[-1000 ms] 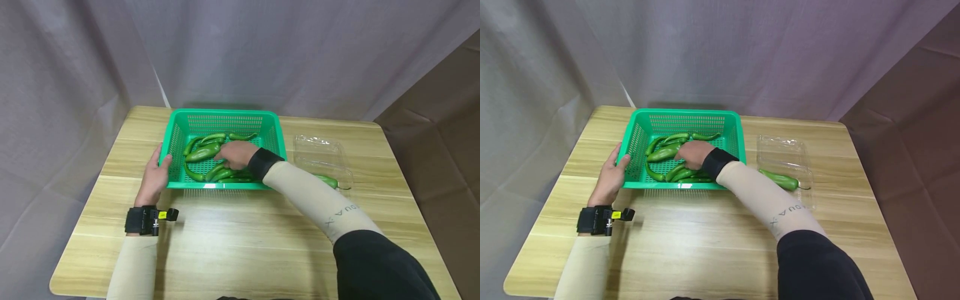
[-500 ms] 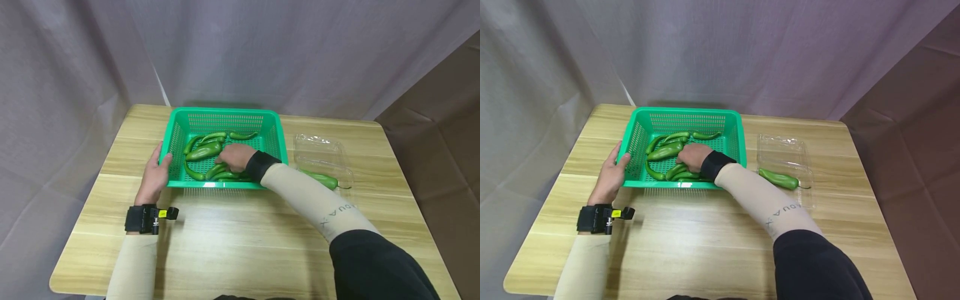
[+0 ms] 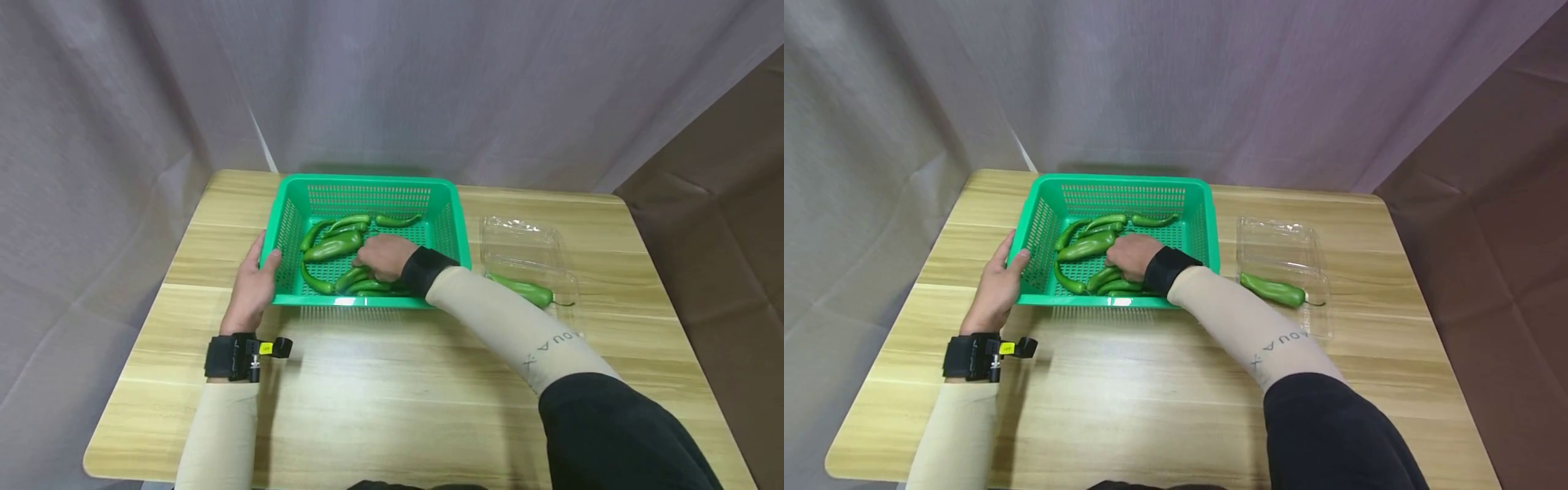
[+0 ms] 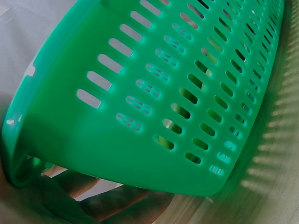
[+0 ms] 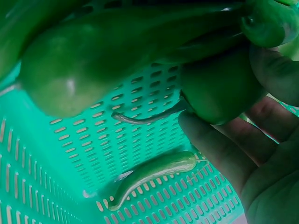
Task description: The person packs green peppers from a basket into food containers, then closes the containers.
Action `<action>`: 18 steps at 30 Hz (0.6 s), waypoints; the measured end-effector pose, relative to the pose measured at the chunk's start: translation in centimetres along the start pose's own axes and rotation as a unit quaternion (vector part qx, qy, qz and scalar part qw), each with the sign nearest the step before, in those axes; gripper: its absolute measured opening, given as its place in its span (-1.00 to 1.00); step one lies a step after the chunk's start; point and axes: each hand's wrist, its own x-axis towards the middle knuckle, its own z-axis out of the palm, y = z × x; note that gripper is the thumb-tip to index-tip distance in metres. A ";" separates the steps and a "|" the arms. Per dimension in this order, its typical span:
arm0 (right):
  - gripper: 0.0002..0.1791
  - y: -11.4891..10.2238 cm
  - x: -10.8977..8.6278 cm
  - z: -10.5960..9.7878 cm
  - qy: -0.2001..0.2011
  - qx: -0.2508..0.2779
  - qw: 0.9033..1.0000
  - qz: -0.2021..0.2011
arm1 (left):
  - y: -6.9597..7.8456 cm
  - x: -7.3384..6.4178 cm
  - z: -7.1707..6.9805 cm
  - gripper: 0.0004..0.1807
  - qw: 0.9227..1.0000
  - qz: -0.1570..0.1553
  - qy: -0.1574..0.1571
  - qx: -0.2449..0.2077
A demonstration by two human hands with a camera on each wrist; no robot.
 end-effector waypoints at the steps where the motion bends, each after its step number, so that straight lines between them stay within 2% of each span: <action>1: -0.55 0.0 0.0 0.0 0.001 0.001 1.000 0.000 | 0.1 0.0 0.0 -0.30 1.000 0.000 0.002 0.002; 13: -0.47 -0.2 -0.3 -0.3 -0.023 0.015 0.999 0.019 | 0.4 -0.5 -0.1 -0.30 1.000 -0.002 0.002 0.002; 18: -0.47 -0.4 -0.6 -0.5 -0.021 0.017 0.999 0.021 | 0.6 -0.8 -0.1 -0.30 1.000 -0.002 -0.001 0.001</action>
